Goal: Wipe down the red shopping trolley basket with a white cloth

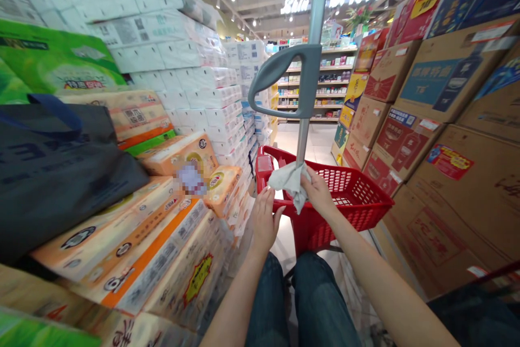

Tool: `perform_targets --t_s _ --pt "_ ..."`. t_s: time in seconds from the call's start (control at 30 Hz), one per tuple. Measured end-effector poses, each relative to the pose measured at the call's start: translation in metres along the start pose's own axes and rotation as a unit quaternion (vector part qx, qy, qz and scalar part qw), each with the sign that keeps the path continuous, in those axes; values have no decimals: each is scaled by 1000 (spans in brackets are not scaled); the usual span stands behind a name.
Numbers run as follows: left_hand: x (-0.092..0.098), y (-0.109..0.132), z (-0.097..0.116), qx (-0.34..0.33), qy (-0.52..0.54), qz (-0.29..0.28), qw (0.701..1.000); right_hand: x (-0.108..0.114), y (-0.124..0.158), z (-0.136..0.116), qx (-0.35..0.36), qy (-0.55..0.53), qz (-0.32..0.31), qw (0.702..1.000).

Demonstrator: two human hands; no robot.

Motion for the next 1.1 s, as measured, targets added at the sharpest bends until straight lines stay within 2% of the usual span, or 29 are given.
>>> perform_targets --t_s 0.13,0.23,0.3,0.43,0.5,0.57,0.67,0.83,0.93,1.03,1.1 --pt "-1 1 1 2 6 -7 1000 -9 40 42 -21 20 -21 999" --pt "0 0 1 2 3 0 1000 -10 30 39 -26 -3 -37 999" --pt "1 0 1 -2 1 6 1000 -5 1 15 -8 -15 -38 999" --pt "1 0 2 -9 8 4 1000 17 -70 -60 77 -36 17 996" --pt "1 0 3 -8 10 5 1000 20 -91 -86 106 -53 33 992" --pt "2 0 4 -8 10 5 1000 18 -93 -92 105 -67 41 991" --pt "2 1 5 -9 7 6 1000 12 -68 -66 60 -66 45 995" --pt "2 3 3 0 0 8 1000 -5 5 15 -19 -34 -11 999" --pt "1 4 2 -1 -2 3 1000 -11 35 48 -39 -20 -33 998" --pt "2 3 3 -5 -3 3 1000 -11 33 50 -52 -25 -50 997" --pt "2 2 4 -7 -2 9 1000 -5 10 29 -44 -23 -52 997"
Point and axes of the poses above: each hand's wrist, its own y-axis away from the middle knuckle, its own x-axis out of the back of the hand, z = x × y, the point moved 9 cm from there along -y, towards the middle knuckle, and after that the axes turned 7 degrees about x, right-handed, at the moved point
